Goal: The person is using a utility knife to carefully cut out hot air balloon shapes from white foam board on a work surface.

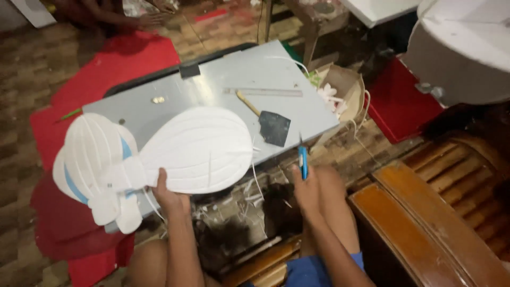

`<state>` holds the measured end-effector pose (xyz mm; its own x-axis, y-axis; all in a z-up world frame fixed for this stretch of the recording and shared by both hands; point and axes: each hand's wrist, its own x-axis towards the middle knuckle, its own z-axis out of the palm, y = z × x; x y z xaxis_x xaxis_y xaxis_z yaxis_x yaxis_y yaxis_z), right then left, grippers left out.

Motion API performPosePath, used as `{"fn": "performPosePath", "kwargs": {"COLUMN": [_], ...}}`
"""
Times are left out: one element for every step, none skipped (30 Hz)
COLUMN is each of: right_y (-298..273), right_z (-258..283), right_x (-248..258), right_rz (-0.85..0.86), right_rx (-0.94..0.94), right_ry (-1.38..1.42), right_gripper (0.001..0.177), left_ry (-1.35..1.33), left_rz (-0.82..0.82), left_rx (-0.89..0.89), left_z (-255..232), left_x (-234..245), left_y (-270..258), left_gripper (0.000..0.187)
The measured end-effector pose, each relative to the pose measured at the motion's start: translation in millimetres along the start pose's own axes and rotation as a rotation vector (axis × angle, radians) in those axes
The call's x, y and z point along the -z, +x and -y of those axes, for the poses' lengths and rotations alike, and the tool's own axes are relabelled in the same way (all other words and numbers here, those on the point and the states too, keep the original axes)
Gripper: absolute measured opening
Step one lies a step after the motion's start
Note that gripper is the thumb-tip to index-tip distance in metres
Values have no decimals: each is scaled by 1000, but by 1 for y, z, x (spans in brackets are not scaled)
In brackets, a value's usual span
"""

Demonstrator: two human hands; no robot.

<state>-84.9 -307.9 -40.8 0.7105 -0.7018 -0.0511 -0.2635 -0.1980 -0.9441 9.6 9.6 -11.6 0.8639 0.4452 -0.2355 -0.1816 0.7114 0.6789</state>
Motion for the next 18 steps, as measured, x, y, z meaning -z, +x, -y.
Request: {"fn": "performPosePath", "kwargs": {"right_y": [3,5,6,0,-7,-13,-15,-16,-17,-17,-16,-16,-3,10,22,26,31,38], "right_z": [11,22,33,56,78,102,110,118,125,135,145,153,148,145,142,145,149,154], "right_x": [-1,-4,-8,-14,-20,-24,-34,-43,-51,-56,-61,-65,-70,-75,-82,-75,-69,-60], "right_rz": [0,47,95,114,180,241,256,304,353,373,324,270,284,273,262,279,327,366], "right_rx": [8,-30,-69,-66,-143,-223,-223,-218,-214,-209,-166,-127,-126,-74,-21,-19,52,127], "right_ry": [8,101,193,196,420,644,646,735,823,826,748,667,667,653,640,644,597,550], "right_gripper": [24,31,39,39,23,29,29,40,52,52,53,56,56,54,52,52,43,35], "left_ry": [-5,-184,-363,-366,-373,-381,-384,-369,-354,-362,-462,-558,-563,-562,-562,-567,-523,-470], "left_rz": [6,44,85,77,56,38,34,28,23,22,27,28,25,25,26,24,299,578], "left_rx": [-8,130,268,250,304,362,348,404,460,441,486,537,525,544,563,546,546,546], "left_z": [3,4,5,12,19,28,29,33,36,43,51,60,64,68,71,88,104,123], "left_x": [-5,-6,-7,-9,-10,-15,-27,-40,-53,-53,-54,-53,-52,-52,-53,-34,-16,-1], "left_y": [0,0,0,-6,-12,-18,-35,-50,-66,-74,-82,-92,-100,-107,-113,-120,-126,-132], "left_gripper": [54,54,55,55,55,54,54,58,61,61,52,43,43,36,31,31,35,47]}}
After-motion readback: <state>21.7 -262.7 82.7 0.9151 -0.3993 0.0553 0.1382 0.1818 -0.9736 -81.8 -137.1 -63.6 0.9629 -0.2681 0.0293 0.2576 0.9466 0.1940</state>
